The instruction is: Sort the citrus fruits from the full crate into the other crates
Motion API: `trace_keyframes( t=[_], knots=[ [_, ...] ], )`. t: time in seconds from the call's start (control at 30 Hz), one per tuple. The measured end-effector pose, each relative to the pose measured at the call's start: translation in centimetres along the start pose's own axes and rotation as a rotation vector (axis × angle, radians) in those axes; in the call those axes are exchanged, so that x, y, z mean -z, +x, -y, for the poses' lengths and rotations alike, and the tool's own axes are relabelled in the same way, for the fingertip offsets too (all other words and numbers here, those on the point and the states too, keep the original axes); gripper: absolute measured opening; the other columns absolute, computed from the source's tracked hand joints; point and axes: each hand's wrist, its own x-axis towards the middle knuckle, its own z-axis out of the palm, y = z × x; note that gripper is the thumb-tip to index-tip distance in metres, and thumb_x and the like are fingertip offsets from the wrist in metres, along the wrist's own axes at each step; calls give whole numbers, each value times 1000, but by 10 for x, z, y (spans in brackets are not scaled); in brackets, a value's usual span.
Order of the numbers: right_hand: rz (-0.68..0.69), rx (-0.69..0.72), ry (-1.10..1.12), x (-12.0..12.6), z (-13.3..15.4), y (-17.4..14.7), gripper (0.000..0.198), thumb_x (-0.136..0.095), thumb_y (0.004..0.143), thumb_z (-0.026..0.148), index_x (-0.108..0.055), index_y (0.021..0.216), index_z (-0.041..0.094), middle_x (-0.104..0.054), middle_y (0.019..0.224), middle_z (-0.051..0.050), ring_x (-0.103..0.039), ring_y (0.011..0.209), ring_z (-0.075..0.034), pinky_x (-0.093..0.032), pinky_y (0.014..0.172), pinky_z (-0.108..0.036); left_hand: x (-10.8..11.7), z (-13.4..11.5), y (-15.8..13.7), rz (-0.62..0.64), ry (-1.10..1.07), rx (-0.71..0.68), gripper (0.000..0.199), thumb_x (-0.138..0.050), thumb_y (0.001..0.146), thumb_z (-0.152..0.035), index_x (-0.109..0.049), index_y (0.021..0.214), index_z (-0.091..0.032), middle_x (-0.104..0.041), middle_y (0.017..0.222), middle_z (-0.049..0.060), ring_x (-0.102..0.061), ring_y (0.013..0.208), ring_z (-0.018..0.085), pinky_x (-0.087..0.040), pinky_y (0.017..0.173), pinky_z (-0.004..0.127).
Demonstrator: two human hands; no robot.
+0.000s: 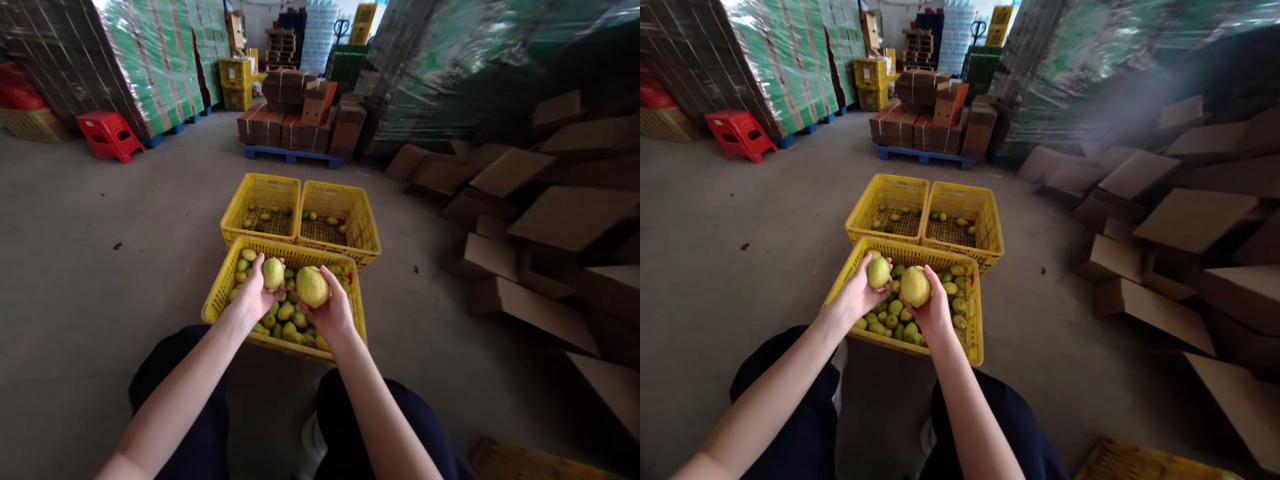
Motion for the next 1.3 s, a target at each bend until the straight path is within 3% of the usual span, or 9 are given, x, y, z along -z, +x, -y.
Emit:
trace_keyframes(
  t=[0.1,0.27,0.57,0.8,0.97,1.13,1.3],
  knots=[
    [66,-8,14,2,0,2,26,-57,86,41,-61,79,17,-69,60,-6,-60,45,-16,-41,34,-21,-1,-3,-5,32,-34,43,37,-43,96,-43,-62,84,-13,-60,67,5,-55,54,13,-48,45,22],
    [112,-56,35,6,0,7,28,-51,90,39,-62,80,16,-69,59,-6,-61,44,-16,-50,39,-23,-4,-5,-9,85,-35,6,18,-49,93,-22,-59,82,-13,-62,67,6,-58,59,12,-51,51,18],
    [178,-26,36,4,1,5,35,-54,88,47,-64,77,15,-71,60,-9,-60,41,-15,-47,35,-20,3,-2,1,193,-32,28,33,-46,98,-34,-64,87,-9,-67,79,12,-56,57,9,-47,45,14],
    [64,15,52,-1,4,-2,17,-56,86,30,-60,75,17,-64,53,-1,-57,37,-13,-43,31,-19,2,1,1,145,28,-35,29,-55,95,-37,-65,84,-12,-68,78,7,-52,54,8,-42,46,17],
    [84,5,3,5,2,2,23,-63,81,39,-59,75,18,-65,55,-2,-52,35,-12,-36,26,-20,1,3,0,50,108,-144,16,-67,89,-27,-65,79,-14,-63,66,0,-52,55,6,-41,49,17],
    [91,-56,49,8,1,7,30,-60,86,45,-60,75,17,-66,56,-3,-53,36,-11,-40,29,-19,-1,2,-1,79,110,-29,31,-60,91,-41,-65,79,-13,-66,69,5,-52,52,7,-42,44,17],
    [55,-93,140,9,2,8,30,-57,90,43,-62,78,15,-67,56,-6,-59,41,-12,-52,37,-18,-3,2,0,108,90,39,38,-67,84,-48,-62,75,-12,-65,68,8,-49,48,7,-38,40,18]
  ],
)
